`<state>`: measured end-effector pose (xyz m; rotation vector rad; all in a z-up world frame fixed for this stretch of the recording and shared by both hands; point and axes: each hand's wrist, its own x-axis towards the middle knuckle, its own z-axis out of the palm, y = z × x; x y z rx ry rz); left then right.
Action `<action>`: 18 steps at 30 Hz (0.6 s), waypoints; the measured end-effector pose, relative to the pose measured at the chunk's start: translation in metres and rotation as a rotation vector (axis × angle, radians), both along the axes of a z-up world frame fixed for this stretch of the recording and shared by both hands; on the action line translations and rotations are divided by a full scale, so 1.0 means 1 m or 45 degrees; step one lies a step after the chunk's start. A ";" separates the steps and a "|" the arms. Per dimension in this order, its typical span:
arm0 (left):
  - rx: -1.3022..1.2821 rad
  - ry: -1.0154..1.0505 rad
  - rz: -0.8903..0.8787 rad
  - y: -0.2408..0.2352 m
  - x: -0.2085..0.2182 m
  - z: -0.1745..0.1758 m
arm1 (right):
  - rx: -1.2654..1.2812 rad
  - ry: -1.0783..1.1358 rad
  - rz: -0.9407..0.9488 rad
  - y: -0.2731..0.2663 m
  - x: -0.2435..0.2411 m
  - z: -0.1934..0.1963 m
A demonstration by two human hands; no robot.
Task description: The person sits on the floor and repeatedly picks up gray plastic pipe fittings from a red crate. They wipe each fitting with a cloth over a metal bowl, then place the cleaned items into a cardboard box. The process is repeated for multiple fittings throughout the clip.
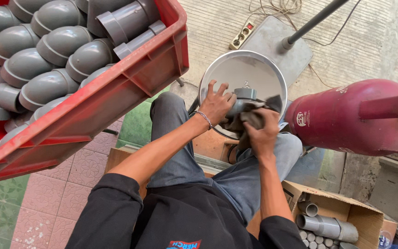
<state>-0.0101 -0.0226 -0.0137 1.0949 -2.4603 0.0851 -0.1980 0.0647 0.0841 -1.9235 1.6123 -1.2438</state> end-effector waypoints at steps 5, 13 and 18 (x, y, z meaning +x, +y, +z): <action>0.039 0.007 0.111 0.019 0.007 0.076 | -0.024 -0.090 -0.167 -0.024 -0.001 0.010; 0.092 -0.017 0.135 0.010 0.003 0.056 | -0.190 0.055 0.107 0.001 0.011 0.019; 0.224 -0.033 0.105 0.008 -0.009 0.036 | -0.199 -0.039 -0.090 -0.024 0.005 0.018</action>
